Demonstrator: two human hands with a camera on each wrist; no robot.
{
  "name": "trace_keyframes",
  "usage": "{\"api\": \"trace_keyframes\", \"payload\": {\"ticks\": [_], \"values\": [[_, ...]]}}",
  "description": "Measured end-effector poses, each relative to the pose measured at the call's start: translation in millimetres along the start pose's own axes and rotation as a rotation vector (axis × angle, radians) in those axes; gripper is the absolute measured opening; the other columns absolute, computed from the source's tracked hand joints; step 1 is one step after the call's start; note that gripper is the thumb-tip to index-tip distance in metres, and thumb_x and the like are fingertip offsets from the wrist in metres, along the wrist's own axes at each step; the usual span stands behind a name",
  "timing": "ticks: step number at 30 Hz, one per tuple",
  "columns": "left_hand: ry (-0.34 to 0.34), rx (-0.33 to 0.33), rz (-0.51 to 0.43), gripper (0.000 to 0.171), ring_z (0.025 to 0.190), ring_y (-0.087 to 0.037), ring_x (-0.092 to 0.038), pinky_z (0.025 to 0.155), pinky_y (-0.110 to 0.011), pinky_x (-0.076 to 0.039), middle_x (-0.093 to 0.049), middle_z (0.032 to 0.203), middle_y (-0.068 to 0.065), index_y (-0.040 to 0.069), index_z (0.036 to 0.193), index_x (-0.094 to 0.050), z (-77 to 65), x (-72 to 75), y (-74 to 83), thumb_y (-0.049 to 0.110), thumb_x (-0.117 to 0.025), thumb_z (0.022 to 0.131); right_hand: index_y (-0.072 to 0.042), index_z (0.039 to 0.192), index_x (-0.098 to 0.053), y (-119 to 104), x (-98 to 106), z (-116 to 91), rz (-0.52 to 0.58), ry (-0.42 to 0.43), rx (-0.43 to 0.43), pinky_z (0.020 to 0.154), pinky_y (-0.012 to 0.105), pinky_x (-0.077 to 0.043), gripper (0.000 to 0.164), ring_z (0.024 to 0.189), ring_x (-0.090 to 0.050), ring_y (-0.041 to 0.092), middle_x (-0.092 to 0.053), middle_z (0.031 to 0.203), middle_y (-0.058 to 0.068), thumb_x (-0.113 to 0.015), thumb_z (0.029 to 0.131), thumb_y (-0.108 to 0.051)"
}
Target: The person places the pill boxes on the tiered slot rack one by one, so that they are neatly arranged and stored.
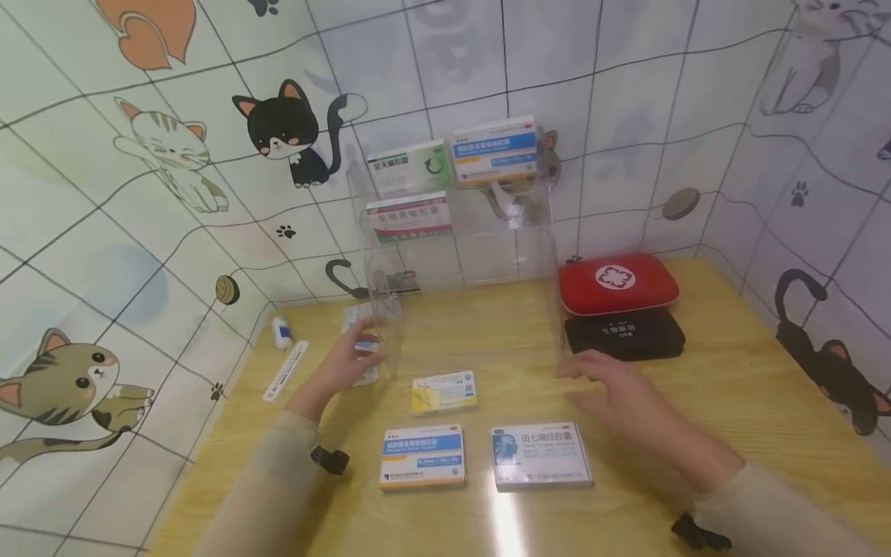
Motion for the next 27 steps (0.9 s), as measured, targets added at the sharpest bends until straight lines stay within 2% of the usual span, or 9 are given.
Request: {"api": "trace_keyframes", "payload": {"ticks": [2,4,6,9,13,18,23,27], "values": [[-0.002,0.002,0.001,0.066,0.137,-0.036,-0.053,0.110,-0.055,-0.050,-0.043,0.159,-0.015,0.011,0.157,-0.036,0.0,-0.2,0.8,0.012,-0.069,0.100,-0.026,0.115,-0.075,0.1,-4.7,-7.9,0.038,-0.087,-0.036,0.083,0.032,-0.063,0.036,0.105,-0.067,0.017,-0.071,0.119,-0.006,-0.087,0.083,-0.015],[-0.001,0.005,0.002,0.066,0.137,-0.036,-0.053,0.110,-0.055,-0.050,-0.043,0.159,-0.015,0.011,0.157,-0.036,-0.1,-0.4,1.8,0.013,-0.069,0.100,-0.027,0.116,-0.075,0.9,-9.2,-15.0,0.069,-0.184,-0.088,0.084,0.031,-0.062,0.036,0.106,-0.067,0.016,-0.071,0.121,-0.007,-0.088,0.083,-0.024],[0.000,0.012,0.005,0.067,0.137,-0.035,-0.053,0.110,-0.055,-0.050,-0.043,0.158,-0.015,0.011,0.158,-0.036,-0.2,-0.4,2.7,0.013,-0.069,0.100,-0.029,0.118,-0.074,3.0,-13.3,-21.0,0.084,-0.271,-0.137,0.088,0.032,-0.061,0.038,0.110,-0.065,0.017,-0.070,0.123,-0.009,-0.087,0.083,-0.035],[0.001,0.024,0.006,0.066,0.137,-0.036,-0.053,0.110,-0.055,-0.049,-0.044,0.158,-0.015,0.012,0.158,-0.036,-0.1,-0.4,2.6,0.013,-0.069,0.100,-0.029,0.121,-0.073,7.2,-18.4,-28.1,0.096,-0.348,-0.185,0.098,0.045,-0.059,0.047,0.117,-0.064,0.020,-0.069,0.125,-0.009,-0.087,0.080,-0.048],[0.000,0.037,-0.002,0.067,0.137,-0.040,-0.052,0.110,-0.057,-0.049,-0.044,0.157,-0.018,0.012,0.158,-0.035,0.0,-0.3,2.7,0.011,-0.068,0.100,-0.025,0.128,-0.071,12.9,-22.4,-34.3,0.111,-0.380,-0.213,0.106,0.060,-0.051,0.060,0.124,-0.062,0.027,-0.068,0.130,-0.004,-0.086,0.078,-0.055],[0.004,0.035,0.000,0.065,0.136,-0.040,-0.053,0.110,-0.057,-0.049,-0.045,0.156,-0.017,0.012,0.157,-0.036,1.3,-0.8,3.9,0.010,-0.068,0.100,-0.026,0.128,-0.071,17.2,-23.9,-37.5,0.124,-0.392,-0.243,0.107,0.063,-0.049,0.060,0.125,-0.061,0.029,-0.068,0.132,0.000,-0.085,0.078,-0.057],[0.003,0.027,0.001,0.065,0.137,-0.037,-0.052,0.110,-0.056,-0.050,-0.043,0.158,-0.016,0.011,0.157,-0.035,1.9,-0.7,3.5,0.009,-0.067,0.100,-0.026,0.119,-0.071,19.4,-24.2,-38.2,0.173,-0.382,-0.289,0.104,0.055,-0.054,0.046,0.117,-0.061,0.022,-0.068,0.126,-0.003,-0.086,0.081,-0.048],[-0.003,0.023,-0.004,0.066,0.138,-0.037,-0.051,0.110,-0.056,-0.049,-0.041,0.159,-0.017,0.009,0.158,-0.034,0.9,-0.6,3.5,0.009,-0.067,0.100,-0.024,0.119,-0.071,17.6,-23.8,-39.8,0.184,-0.372,-0.310,0.098,0.045,-0.058,0.048,0.110,-0.062,0.016,-0.068,0.124,-0.003,-0.086,0.081,-0.049]]}}
Point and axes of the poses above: each hand's wrist, its own z-axis towards the middle knuckle, its own x-axis out of the back of the hand, y = z × x, the point moved 2 cm from there along z, towards the middle knuckle
